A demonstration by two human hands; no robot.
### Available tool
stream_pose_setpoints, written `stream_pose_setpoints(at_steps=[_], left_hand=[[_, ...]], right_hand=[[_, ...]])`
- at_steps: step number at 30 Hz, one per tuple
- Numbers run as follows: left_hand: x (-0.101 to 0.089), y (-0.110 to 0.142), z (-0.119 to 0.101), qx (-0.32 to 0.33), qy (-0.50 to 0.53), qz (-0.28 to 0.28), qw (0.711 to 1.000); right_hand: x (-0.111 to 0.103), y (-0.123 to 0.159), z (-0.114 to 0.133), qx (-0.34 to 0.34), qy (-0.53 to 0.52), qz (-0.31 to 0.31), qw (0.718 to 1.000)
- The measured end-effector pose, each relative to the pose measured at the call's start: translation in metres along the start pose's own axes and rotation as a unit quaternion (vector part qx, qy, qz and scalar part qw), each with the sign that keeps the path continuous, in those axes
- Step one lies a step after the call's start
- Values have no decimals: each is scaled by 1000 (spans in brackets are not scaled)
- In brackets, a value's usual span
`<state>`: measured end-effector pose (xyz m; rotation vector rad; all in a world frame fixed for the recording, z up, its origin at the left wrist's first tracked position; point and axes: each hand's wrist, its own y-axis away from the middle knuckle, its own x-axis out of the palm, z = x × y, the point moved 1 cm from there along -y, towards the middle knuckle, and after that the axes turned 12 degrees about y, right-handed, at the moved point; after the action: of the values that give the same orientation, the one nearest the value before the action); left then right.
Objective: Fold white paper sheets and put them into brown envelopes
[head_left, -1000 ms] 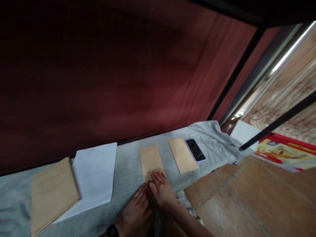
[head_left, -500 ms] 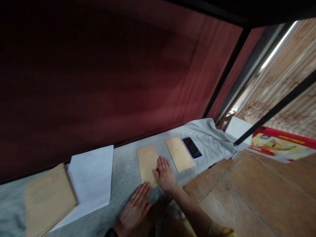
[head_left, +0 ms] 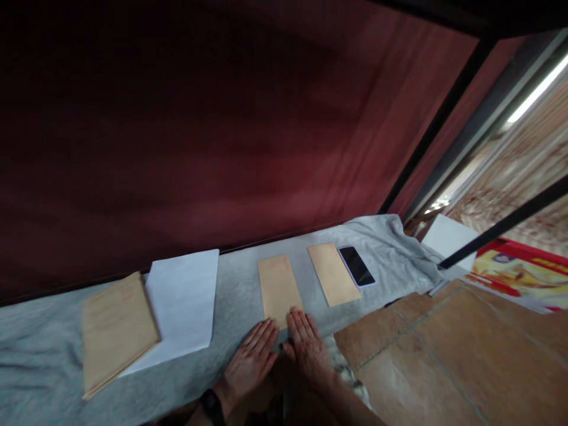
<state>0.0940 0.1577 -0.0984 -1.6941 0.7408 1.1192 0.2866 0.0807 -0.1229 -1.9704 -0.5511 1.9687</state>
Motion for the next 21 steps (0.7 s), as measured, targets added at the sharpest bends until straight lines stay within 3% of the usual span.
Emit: stream_pose_setpoints(at_steps=[9, 15, 21], left_hand=[[-7, 7, -9, -47, 12, -14, 999], [-2, -13, -22, -118, 21, -12, 993], [13, -32, -36, -137, -1, 23, 990]], right_hand=[[-14, 14, -20, -4, 3, 38, 999], [-14, 14, -20, -8, 4, 61, 998], [-14, 16, -21, -23, 32, 68, 997]])
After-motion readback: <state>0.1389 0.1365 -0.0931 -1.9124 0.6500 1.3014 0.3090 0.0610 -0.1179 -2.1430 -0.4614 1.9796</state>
